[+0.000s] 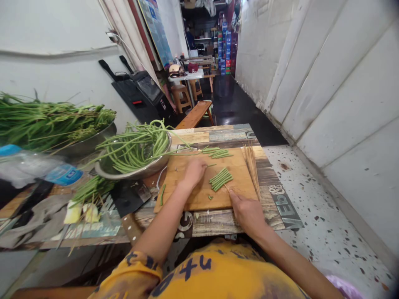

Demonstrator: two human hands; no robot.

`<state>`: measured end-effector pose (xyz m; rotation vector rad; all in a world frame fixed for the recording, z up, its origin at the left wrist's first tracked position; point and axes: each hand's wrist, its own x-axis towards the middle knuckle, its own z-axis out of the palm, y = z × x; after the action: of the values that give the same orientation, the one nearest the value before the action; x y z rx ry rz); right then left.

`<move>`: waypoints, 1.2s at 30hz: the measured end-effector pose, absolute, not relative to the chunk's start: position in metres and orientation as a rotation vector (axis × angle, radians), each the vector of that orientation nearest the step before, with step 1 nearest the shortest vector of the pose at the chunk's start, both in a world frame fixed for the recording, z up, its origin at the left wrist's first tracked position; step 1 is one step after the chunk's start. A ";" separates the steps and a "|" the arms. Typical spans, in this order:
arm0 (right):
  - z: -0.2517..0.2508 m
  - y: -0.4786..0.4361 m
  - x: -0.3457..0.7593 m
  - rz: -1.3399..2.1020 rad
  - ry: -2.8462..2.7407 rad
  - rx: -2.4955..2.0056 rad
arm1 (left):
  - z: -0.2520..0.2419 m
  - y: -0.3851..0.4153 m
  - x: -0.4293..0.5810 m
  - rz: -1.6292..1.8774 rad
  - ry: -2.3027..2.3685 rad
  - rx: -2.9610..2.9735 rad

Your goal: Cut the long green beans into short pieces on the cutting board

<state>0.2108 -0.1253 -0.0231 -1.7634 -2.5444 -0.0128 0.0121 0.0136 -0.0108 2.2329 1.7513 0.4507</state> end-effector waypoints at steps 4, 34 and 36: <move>-0.024 -0.121 0.199 0.000 -2.581 -1.694 | -0.014 0.000 -0.009 0.516 1.812 2.216; -0.016 -0.112 0.183 0.073 -2.632 -1.708 | -0.011 0.001 -0.004 0.568 1.810 2.139; -0.016 -0.112 0.183 0.074 -2.630 -1.705 | -0.011 0.001 -0.004 0.560 1.815 2.138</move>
<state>0.1830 -0.1116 -0.0157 -1.7054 -2.6299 0.0742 -0.0038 0.0010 -0.0108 2.1376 1.8146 0.5599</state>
